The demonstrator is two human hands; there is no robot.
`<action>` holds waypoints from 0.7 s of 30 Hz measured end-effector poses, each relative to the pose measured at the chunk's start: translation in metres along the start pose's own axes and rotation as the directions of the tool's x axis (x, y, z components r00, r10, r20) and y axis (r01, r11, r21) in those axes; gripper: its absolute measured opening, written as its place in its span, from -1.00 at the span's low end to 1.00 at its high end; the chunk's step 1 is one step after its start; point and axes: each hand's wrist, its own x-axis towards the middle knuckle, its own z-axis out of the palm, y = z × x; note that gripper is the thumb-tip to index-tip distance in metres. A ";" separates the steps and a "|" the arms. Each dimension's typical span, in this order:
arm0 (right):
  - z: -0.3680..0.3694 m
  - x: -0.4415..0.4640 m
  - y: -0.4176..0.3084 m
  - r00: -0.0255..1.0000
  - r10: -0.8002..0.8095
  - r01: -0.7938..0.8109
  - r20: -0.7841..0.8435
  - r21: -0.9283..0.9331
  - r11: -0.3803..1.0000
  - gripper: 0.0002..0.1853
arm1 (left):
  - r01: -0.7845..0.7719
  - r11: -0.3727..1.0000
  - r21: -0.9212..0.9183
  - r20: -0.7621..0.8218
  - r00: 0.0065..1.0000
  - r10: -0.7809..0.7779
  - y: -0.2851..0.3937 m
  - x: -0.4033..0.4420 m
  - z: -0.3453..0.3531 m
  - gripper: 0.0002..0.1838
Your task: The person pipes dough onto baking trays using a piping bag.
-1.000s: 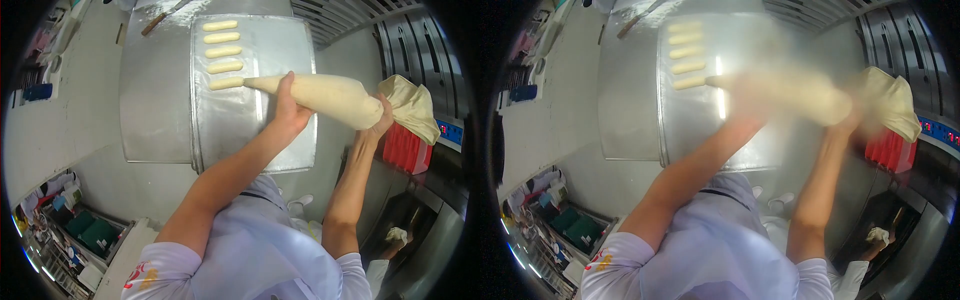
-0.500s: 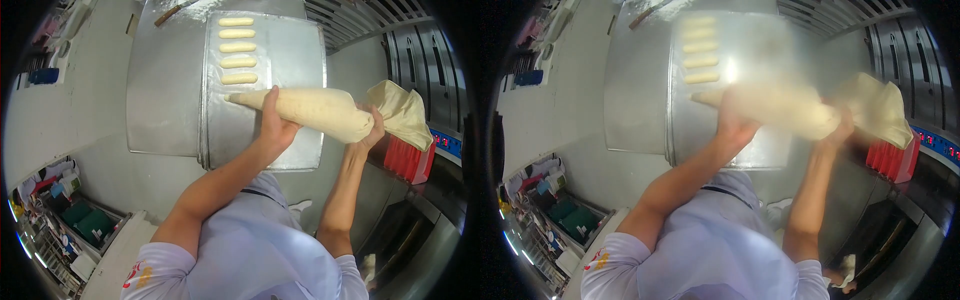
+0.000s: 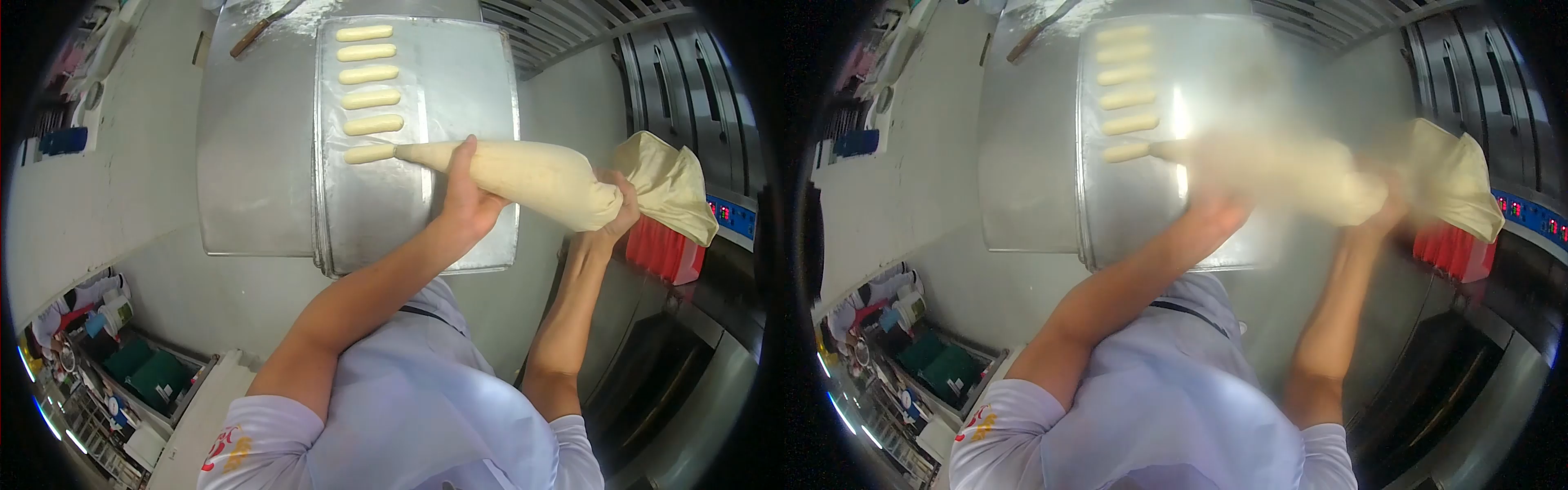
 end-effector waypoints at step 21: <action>0.008 -0.054 0.023 0.982 0.189 -0.190 0.025 0.200 0.961 -0.71 | -0.030 0.998 -0.058 -0.091 0.996 0.025 0.013 -0.049 -0.021 -0.32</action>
